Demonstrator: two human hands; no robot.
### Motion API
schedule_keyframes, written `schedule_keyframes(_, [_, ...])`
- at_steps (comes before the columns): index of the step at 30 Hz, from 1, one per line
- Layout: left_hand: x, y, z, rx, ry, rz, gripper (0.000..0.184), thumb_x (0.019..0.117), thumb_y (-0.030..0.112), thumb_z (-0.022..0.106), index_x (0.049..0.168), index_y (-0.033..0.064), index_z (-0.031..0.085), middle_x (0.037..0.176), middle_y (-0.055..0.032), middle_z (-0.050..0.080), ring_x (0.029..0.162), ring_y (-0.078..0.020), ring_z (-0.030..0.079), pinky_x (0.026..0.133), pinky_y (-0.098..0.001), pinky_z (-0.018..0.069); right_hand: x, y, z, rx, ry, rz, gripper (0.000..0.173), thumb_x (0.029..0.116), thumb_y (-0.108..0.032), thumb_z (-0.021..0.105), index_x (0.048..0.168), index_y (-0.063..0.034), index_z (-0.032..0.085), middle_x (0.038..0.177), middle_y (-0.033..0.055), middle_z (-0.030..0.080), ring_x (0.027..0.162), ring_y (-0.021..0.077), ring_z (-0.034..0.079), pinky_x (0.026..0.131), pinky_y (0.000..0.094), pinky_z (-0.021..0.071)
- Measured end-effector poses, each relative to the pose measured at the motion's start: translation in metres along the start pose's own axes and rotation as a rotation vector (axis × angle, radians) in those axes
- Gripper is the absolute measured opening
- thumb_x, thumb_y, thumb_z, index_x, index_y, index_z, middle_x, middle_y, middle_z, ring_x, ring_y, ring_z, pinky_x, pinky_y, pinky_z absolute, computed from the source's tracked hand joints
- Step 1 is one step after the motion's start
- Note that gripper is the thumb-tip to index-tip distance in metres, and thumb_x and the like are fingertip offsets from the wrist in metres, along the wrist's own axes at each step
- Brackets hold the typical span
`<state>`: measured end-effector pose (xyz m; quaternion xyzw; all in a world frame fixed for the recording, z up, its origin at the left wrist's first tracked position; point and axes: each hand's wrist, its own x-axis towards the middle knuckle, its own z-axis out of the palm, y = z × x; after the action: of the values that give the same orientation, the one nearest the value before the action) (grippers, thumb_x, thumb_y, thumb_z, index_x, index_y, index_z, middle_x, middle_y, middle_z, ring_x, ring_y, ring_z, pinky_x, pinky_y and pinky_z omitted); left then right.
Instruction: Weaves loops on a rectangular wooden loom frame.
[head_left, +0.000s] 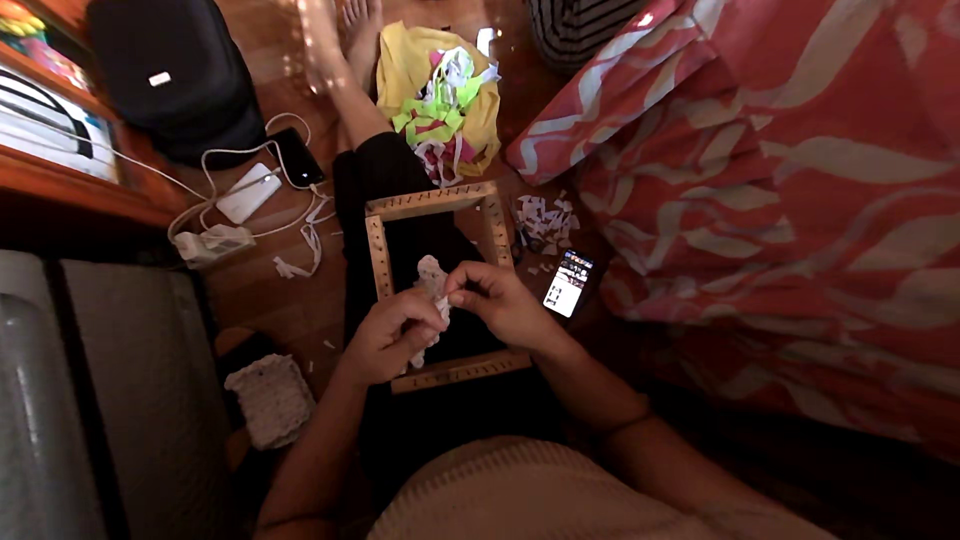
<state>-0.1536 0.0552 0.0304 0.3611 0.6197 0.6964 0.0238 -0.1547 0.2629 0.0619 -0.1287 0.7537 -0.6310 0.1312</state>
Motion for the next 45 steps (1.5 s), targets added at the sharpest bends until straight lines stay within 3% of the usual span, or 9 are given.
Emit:
schedule_keyframes(4, [-0.006, -0.003, -0.008, -0.418, -0.037, -0.009, 0.023, 0.1017, 0.04, 0.06, 0.097, 0.02, 0.07, 0.091, 0.0116, 0.068, 0.093, -0.0003, 0.064, 0.086, -0.0219, 0.0527, 0.003, 0.004, -0.008, -0.102, 0.097, 0.002, 0.008, 0.0988, -0.003, 0.059, 0.098, -0.0004, 0.066, 0.091, 0.0029, 0.064, 0.081, 0.0027, 0.06, 0.075, 0.02, 0.0519])
schedule_keyframes(7, [-0.005, 0.011, -0.007, -0.107, 0.17, -0.277, 0.02, 0.098, 0.042, 0.065, 0.102, 0.0221, 0.068, 0.083, 0.0153, 0.067, 0.076, 0.006, 0.062, 0.071, -0.0145, 0.0534, 0.003, 0.002, -0.017, 0.026, 0.109, 0.025, 0.005, 0.0966, -0.001, 0.062, 0.095, -0.0031, 0.066, 0.087, -0.0024, 0.064, 0.078, -0.0015, 0.06, 0.073, 0.016, 0.0524])
schedule_keyframes(10, [0.004, 0.022, 0.007, 0.381, 0.219, -0.488, 0.028, 0.0953, 0.018, 0.068, 0.118, 0.0033, 0.067, 0.077, 0.0039, 0.064, 0.061, 0.0032, 0.053, 0.058, -0.0145, 0.0475, 0.004, 0.005, -0.021, 0.097, 0.089, -0.011, 0.007, 0.0913, 0.003, 0.066, 0.094, -0.002, 0.07, 0.088, -0.0023, 0.068, 0.078, -0.0009, 0.063, 0.073, 0.0167, 0.0549])
schedule_keyframes(14, [0.004, 0.024, 0.019, 0.793, 0.16, -0.436, 0.015, 0.0947, 0.016, 0.067, 0.096, 0.003, 0.076, 0.077, -0.0078, 0.068, 0.068, -0.018, 0.061, 0.067, -0.0361, 0.0518, 0.004, 0.007, -0.022, 0.024, 0.16, -0.052, 0.009, 0.0903, 0.004, 0.067, 0.096, -0.0016, 0.07, 0.091, -0.0012, 0.068, 0.078, -0.0011, 0.062, 0.071, 0.0153, 0.054])
schedule_keyframes(32, [-0.013, 0.033, 0.017, 0.72, 0.157, -0.495, 0.021, 0.097, 0.016, 0.059, 0.086, 0.0048, 0.074, 0.067, 0.0017, 0.057, 0.066, -0.0077, 0.05, 0.066, -0.0253, 0.0428, 0.011, 0.038, -0.025, -0.347, 0.404, -0.471, 0.01, 0.0902, 0.004, 0.061, 0.08, 0.0015, 0.06, 0.082, 0.0104, 0.059, 0.083, 0.0131, 0.059, 0.077, 0.0211, 0.0495])
schedule_keyframes(35, [-0.02, 0.026, 0.018, 0.731, 0.163, -0.45, 0.021, 0.0955, 0.022, 0.064, 0.085, 0.0091, 0.077, 0.075, 0.0008, 0.066, 0.079, -0.0142, 0.055, 0.081, -0.0391, 0.0411, 0.01, 0.033, -0.029, -0.261, 0.344, -0.394, 0.01, 0.0906, 0.002, 0.064, 0.083, -0.0001, 0.058, 0.083, 0.0056, 0.06, 0.078, 0.0048, 0.057, 0.071, 0.0165, 0.0492])
schedule_keyframes(38, [-0.021, 0.023, 0.019, 0.684, 0.118, -0.476, 0.02, 0.0934, 0.028, 0.068, 0.08, 0.0149, 0.076, 0.111, -0.0081, 0.06, 0.116, -0.0292, 0.049, 0.099, -0.0556, 0.0329, 0.004, 0.022, -0.028, -0.064, 0.236, -0.25, 0.011, 0.0888, -0.001, 0.069, 0.094, -0.0029, 0.059, 0.082, -0.0031, 0.06, 0.067, -0.003, 0.053, 0.061, 0.0127, 0.046])
schedule_keyframes(41, [-0.012, 0.025, 0.022, 0.55, 0.084, -0.574, 0.017, 0.0966, 0.014, 0.062, 0.088, 0.0025, 0.07, 0.116, -0.0099, 0.064, 0.106, -0.0159, 0.062, 0.089, -0.035, 0.0541, 0.001, 0.015, -0.02, 0.11, 0.13, -0.191, 0.02, 0.0872, 0.003, 0.068, 0.104, -0.0053, 0.06, 0.081, -0.0044, 0.063, 0.069, -0.0001, 0.057, 0.064, 0.0162, 0.0509])
schedule_keyframes(45, [0.003, 0.019, 0.028, 0.169, 0.098, -0.826, 0.016, 0.1045, 0.007, 0.052, 0.112, -0.0038, 0.06, 0.092, -0.0076, 0.065, 0.077, -0.0078, 0.066, 0.072, -0.0253, 0.0587, 0.0, 0.02, -0.014, 0.226, 0.111, -0.164, 0.022, 0.0891, 0.005, 0.066, 0.106, -0.0079, 0.061, 0.085, -0.006, 0.065, 0.076, -0.0002, 0.062, 0.071, 0.0173, 0.0548])
